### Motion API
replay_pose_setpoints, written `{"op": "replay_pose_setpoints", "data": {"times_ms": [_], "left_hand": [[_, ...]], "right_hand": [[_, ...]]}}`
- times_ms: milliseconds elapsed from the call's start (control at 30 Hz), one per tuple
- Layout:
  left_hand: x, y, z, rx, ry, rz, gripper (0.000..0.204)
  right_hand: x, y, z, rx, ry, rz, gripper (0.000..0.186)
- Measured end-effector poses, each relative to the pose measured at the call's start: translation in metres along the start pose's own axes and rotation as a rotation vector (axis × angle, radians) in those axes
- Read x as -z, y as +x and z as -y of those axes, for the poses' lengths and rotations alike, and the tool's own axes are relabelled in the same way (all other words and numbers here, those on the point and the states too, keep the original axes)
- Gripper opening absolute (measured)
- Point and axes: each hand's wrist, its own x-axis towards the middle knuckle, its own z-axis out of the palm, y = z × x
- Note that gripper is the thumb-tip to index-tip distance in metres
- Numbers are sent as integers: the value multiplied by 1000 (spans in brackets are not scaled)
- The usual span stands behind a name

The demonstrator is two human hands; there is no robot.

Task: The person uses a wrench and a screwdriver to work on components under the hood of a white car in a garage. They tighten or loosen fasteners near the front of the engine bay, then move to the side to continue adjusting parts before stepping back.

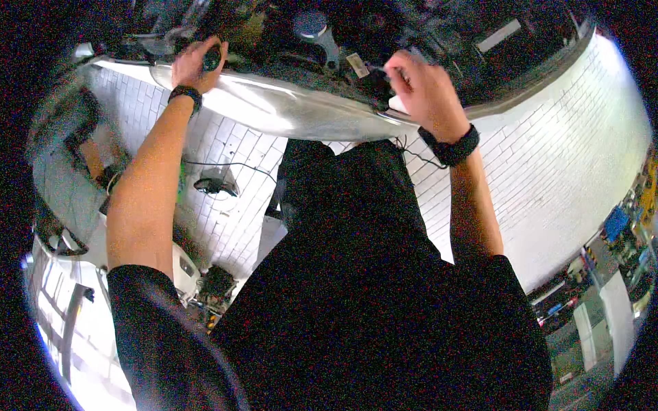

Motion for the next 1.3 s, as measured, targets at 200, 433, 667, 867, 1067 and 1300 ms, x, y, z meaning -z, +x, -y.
{"op": "replay_pose_setpoints", "data": {"times_ms": [200, 433, 667, 867, 1067, 1300], "left_hand": [[-7, 0, 7, 20, 60, -31, 32], [-12, -1, 11, 51, 12, 6, 33], [-4, 0, 4, 40, 17, 2, 30], [-5, 1, 5, 47, 44, 22, 31], [-1, -1, 0, 48, -3, 25, 30], [1, 1, -1, 37, 57, 38, 27]], "right_hand": [[15, 34, -10, -239, -32, 157, 19], [-54, 58, -30, -300, -136, 370, 27], [-101, 62, -63, -83, -429, 231, 30], [-108, 59, -99, 14, -529, 380, 26], [-103, 63, -79, -150, -551, 497, 27], [-98, 75, -73, -268, -557, 515, 29]]}}
